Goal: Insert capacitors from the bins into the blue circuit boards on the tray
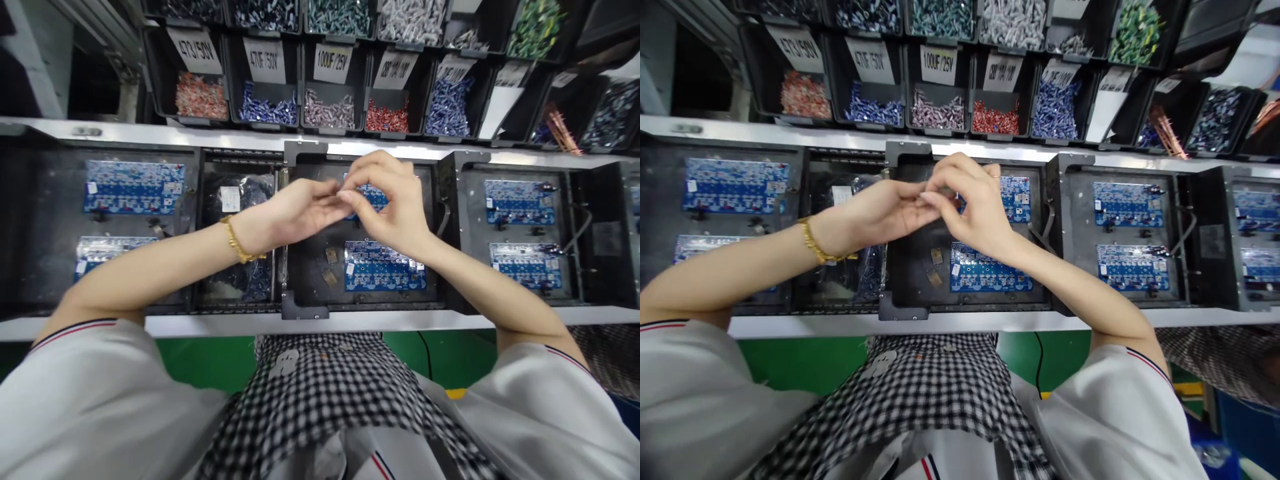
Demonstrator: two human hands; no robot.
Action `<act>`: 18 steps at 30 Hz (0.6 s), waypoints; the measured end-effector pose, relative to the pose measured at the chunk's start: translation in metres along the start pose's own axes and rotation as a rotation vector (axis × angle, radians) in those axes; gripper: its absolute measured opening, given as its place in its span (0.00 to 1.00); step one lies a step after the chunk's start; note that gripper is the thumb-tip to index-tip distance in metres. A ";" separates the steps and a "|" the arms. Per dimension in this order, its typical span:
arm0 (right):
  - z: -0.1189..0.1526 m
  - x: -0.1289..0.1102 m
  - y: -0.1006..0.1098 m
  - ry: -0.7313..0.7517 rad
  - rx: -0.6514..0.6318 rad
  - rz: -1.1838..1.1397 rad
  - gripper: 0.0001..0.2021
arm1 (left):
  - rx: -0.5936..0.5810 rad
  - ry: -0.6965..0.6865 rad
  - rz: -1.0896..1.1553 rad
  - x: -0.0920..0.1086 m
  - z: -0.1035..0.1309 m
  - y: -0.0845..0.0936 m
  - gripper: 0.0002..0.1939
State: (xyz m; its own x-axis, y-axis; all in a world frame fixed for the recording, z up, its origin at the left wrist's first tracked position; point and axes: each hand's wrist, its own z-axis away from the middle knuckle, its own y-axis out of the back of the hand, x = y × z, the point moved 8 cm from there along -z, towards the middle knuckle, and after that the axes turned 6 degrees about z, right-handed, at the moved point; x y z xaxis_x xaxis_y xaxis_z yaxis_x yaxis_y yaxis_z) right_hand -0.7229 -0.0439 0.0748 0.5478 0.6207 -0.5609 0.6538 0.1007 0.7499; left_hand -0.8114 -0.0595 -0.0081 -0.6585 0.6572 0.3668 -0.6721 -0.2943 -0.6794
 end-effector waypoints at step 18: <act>0.001 0.041 -0.024 -0.284 -0.160 -0.211 0.17 | -0.088 -0.483 -0.426 0.008 -0.005 0.005 0.08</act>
State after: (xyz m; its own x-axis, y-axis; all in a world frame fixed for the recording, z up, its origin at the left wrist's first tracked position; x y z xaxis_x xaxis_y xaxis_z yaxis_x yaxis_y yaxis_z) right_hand -0.7153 -0.0219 0.0333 0.5475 0.3359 -0.7665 0.6900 0.3370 0.6405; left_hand -0.8184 -0.0524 -0.0121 -0.4322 0.3117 0.8462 -0.8914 -0.0056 -0.4532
